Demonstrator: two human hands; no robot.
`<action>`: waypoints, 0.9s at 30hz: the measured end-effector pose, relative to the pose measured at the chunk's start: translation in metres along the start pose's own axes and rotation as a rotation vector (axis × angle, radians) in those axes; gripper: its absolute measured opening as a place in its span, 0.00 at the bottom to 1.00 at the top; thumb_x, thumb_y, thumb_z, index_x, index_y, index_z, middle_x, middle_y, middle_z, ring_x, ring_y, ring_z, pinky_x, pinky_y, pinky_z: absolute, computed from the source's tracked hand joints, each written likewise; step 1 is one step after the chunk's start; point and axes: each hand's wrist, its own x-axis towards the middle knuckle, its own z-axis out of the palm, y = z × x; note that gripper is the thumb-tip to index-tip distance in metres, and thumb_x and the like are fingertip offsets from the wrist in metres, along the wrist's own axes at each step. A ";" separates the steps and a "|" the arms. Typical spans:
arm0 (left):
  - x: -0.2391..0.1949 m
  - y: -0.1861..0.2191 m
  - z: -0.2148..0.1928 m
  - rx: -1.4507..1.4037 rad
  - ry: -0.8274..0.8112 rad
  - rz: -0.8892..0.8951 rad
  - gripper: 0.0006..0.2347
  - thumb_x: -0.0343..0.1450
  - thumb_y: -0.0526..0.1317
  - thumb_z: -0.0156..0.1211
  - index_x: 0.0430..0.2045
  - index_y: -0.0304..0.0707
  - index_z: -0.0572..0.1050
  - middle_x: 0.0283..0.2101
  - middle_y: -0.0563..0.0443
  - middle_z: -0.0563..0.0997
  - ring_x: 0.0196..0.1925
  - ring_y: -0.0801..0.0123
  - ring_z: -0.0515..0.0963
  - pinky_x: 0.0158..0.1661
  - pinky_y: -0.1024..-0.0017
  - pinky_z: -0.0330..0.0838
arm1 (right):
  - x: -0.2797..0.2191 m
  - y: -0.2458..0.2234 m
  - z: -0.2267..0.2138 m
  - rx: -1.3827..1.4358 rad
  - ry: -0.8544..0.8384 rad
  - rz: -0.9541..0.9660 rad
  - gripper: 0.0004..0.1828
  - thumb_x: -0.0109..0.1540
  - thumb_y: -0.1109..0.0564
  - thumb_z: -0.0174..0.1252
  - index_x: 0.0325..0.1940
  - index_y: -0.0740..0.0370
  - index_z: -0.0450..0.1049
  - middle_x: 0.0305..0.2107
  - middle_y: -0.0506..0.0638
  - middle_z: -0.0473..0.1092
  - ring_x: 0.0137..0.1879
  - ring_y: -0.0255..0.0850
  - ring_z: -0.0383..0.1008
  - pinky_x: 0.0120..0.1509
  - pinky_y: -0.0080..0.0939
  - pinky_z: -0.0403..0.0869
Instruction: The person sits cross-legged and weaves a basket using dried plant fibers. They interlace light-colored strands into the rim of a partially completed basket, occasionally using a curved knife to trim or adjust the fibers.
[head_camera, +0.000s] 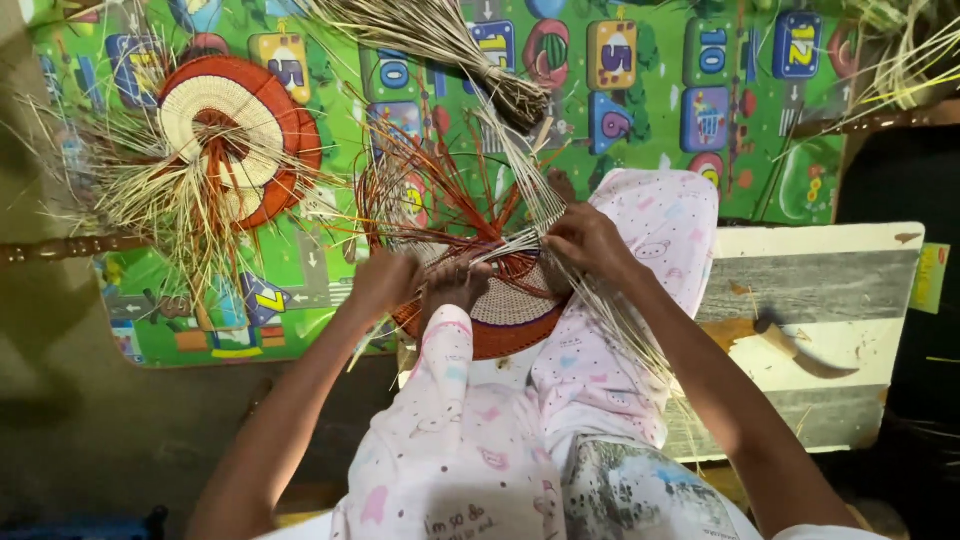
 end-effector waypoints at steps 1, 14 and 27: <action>-0.013 0.005 -0.004 -0.003 0.004 -0.001 0.11 0.64 0.45 0.46 0.16 0.41 0.73 0.17 0.46 0.73 0.24 0.54 0.76 0.29 0.61 0.70 | 0.002 0.004 0.001 -0.003 -0.002 -0.004 0.05 0.49 0.58 0.59 0.24 0.62 0.72 0.18 0.52 0.64 0.30 0.44 0.63 0.36 0.40 0.64; 0.021 0.099 -0.086 -0.876 -0.212 0.041 0.13 0.63 0.44 0.47 0.26 0.30 0.70 0.19 0.34 0.74 0.22 0.53 0.73 0.22 0.66 0.66 | -0.006 0.061 0.010 0.183 0.206 0.232 0.05 0.53 0.59 0.58 0.29 0.63 0.71 0.21 0.53 0.65 0.26 0.42 0.65 0.29 0.36 0.66; 0.128 0.121 -0.138 -1.160 -0.022 -0.289 0.13 0.64 0.40 0.36 0.26 0.37 0.72 0.17 0.48 0.76 0.13 0.75 0.74 0.12 0.81 0.63 | -0.005 0.051 0.014 0.068 0.107 0.287 0.10 0.50 0.51 0.59 0.25 0.58 0.68 0.19 0.52 0.63 0.28 0.49 0.67 0.34 0.44 0.66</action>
